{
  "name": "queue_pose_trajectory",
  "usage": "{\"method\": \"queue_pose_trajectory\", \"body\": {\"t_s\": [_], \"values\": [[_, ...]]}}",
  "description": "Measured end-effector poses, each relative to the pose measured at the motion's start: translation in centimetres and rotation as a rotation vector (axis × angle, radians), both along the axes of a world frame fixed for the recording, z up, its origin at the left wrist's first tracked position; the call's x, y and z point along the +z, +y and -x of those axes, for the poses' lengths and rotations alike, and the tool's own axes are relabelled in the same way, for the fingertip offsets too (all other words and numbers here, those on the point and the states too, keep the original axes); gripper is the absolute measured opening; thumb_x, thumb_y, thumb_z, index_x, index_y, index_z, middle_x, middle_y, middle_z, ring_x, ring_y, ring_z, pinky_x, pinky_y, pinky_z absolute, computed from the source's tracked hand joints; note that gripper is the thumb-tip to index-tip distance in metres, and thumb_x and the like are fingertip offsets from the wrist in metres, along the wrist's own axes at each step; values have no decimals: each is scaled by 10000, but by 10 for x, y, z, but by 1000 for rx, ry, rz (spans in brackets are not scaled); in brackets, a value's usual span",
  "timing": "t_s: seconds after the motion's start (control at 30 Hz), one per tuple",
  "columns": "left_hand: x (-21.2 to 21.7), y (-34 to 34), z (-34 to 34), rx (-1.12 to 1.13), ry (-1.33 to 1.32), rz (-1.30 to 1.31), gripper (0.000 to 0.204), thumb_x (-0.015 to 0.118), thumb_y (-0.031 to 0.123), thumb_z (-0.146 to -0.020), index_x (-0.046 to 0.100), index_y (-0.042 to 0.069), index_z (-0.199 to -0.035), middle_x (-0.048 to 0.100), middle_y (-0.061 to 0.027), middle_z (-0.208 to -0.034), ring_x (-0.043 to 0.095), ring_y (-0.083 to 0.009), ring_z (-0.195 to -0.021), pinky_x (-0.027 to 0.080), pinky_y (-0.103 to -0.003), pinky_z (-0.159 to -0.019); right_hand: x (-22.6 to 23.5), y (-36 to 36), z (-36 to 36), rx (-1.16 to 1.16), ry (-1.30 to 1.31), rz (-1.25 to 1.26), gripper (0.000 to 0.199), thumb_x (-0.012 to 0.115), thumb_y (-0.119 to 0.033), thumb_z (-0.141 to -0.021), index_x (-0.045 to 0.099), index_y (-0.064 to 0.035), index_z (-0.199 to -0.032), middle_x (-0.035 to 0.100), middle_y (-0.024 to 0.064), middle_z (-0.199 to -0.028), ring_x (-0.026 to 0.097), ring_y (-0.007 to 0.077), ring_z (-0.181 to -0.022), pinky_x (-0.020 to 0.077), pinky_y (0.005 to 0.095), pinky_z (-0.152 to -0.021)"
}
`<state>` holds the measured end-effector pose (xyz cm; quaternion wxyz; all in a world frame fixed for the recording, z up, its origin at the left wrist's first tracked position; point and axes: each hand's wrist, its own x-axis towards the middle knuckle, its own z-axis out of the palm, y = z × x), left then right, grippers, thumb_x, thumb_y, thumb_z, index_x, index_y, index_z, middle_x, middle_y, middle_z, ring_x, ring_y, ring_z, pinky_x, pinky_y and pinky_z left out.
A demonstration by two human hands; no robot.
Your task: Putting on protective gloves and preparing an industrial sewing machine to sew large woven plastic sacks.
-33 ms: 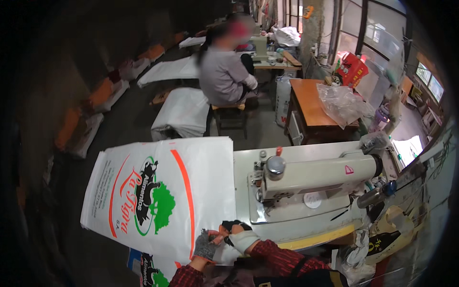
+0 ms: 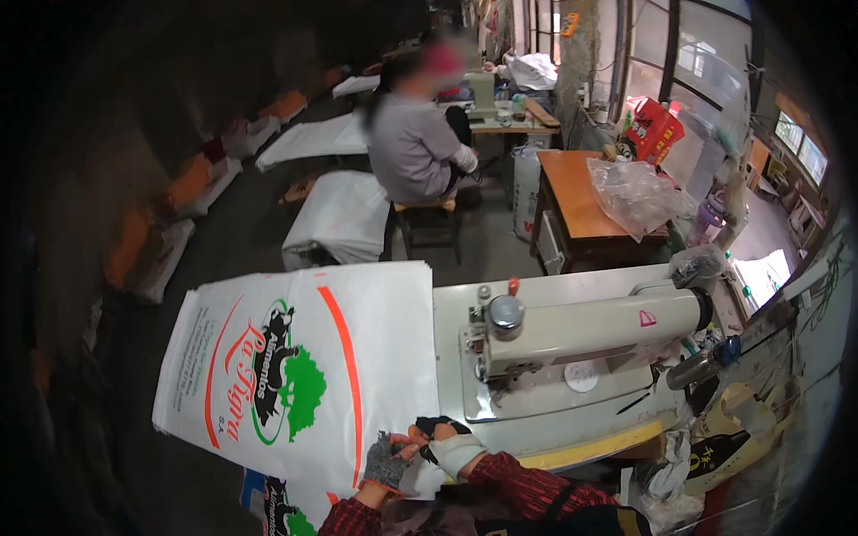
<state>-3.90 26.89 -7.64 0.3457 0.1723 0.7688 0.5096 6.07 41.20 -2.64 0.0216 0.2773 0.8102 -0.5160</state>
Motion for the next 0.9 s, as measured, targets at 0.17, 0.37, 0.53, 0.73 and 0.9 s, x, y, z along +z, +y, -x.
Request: {"method": "queue_pose_trajectory", "body": {"t_s": [0.17,0.37,0.53,0.73,0.9], "values": [[-2,30,-46,-9,-68,-74,214,726,150,-813,624,18,-946,661,-44,-795,621,-112,-750,491,-243,-642,-30,30,-56,-84,139,155,258,606,-291,-857,623,-39,-914,645,98,-776,617,194,-723,469,333,-666],[13,69,-96,-106,-112,-17,205,756,173,-787,640,28,-875,659,-29,-782,596,-102,-717,478,-235,-659,-42,53,-118,-145,172,153,313,599,-371,-846,651,-81,-951,675,106,-830,649,259,-778,488,372,-699],[29,86,-116,-176,68,67,240,767,218,-769,636,39,-860,652,-44,-747,602,-114,-693,481,-253,-645,-26,72,-143,-125,193,67,293,609,-359,-841,640,-75,-907,661,136,-808,638,309,-755,492,381,-680],[21,94,-128,-296,627,150,236,715,251,-755,602,61,-837,644,-108,-751,637,-266,-709,498,-347,-652,-40,75,-144,-41,-95,-103,304,583,-360,-845,630,-65,-902,642,183,-785,621,361,-723,491,415,-660],[21,97,-129,-256,775,120,214,667,235,-754,576,60,-838,637,-124,-766,629,-327,-725,498,-390,-657,-29,73,-145,9,-82,-108,316,578,-366,-843,630,-60,-901,638,196,-784,619,371,-725,490,424,-661]]}}
